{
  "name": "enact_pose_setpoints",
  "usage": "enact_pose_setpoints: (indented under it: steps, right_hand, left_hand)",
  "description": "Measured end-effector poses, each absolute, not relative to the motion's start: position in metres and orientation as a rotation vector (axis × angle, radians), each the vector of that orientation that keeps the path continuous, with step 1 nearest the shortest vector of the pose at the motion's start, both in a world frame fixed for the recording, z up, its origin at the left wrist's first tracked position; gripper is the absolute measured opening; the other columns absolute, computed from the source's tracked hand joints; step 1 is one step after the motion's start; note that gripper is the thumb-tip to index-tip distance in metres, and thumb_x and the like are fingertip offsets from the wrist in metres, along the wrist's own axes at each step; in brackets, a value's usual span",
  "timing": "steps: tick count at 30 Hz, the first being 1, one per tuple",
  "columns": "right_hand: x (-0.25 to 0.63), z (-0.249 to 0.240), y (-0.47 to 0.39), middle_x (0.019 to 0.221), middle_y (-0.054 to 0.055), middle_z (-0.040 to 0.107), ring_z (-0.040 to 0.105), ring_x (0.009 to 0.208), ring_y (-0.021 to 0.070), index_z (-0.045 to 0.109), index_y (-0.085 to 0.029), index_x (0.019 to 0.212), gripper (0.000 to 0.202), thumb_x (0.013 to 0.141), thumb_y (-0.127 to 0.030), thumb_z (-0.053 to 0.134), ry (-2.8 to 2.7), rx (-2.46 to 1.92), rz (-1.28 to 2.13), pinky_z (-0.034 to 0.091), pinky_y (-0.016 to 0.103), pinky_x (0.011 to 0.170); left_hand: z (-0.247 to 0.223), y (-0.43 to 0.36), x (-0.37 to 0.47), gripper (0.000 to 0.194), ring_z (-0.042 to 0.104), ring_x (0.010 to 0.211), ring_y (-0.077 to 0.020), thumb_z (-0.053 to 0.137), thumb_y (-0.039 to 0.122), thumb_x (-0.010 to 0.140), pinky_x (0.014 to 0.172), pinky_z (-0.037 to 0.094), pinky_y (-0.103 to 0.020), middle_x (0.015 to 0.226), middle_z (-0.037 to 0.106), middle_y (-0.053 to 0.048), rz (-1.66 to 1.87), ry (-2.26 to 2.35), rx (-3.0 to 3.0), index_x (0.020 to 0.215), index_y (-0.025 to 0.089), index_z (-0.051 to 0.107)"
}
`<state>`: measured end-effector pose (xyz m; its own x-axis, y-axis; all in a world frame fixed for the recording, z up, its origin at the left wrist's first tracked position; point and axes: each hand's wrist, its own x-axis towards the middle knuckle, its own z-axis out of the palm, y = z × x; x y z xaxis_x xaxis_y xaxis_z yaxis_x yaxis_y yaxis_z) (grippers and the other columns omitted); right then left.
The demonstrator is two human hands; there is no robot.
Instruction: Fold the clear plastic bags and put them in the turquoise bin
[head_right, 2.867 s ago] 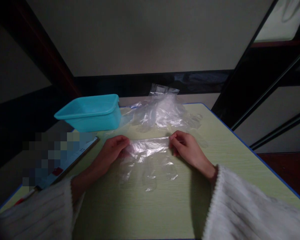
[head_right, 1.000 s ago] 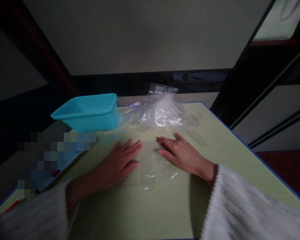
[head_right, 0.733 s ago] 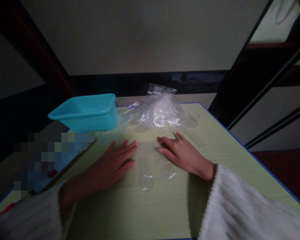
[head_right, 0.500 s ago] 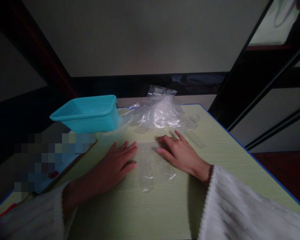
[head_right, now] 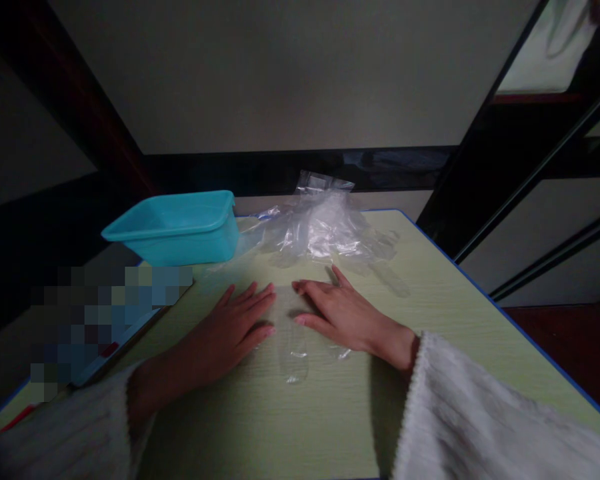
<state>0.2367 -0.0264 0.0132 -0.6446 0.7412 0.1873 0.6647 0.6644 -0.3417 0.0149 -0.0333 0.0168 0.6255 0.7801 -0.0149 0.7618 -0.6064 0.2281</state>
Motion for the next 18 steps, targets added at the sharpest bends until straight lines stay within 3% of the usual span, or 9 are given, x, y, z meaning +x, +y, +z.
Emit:
enact_pose_setpoints:
  steps: [9, 18]
  right_hand:
    - [0.253, 0.016, -0.026, 0.118, 0.01, 0.06, 0.058, 0.106, 0.0261, 0.043, -0.02, 0.121, 0.037, 0.093, -0.042, 0.037, -2.564, -1.201, 0.313, 0.014, 0.06, 0.105]
    - [0.261, 0.015, -0.024, 0.126, 0.012, 0.055, 0.052, 0.115, 0.0265, 0.045, -0.019, 0.117, 0.036, 0.094, -0.042, 0.03, -2.468, -1.204, 0.344, 0.016, 0.06, 0.106]
  left_hand:
    - [0.017, -0.033, 0.015, 0.045, 0.028, 0.132, -0.0334, 0.037, 0.036, 0.092, 0.102, 0.022, -0.062, 0.141, 0.037, -0.014, 0.15, 1.259, 2.639, 0.13, 0.014, 0.041]
    - [0.017, -0.035, 0.016, 0.048, 0.024, 0.134, -0.0308, 0.035, 0.034, 0.092, 0.105, 0.019, -0.058, 0.145, 0.03, -0.014, 0.14, 1.285, 2.64, 0.135, 0.012, 0.033]
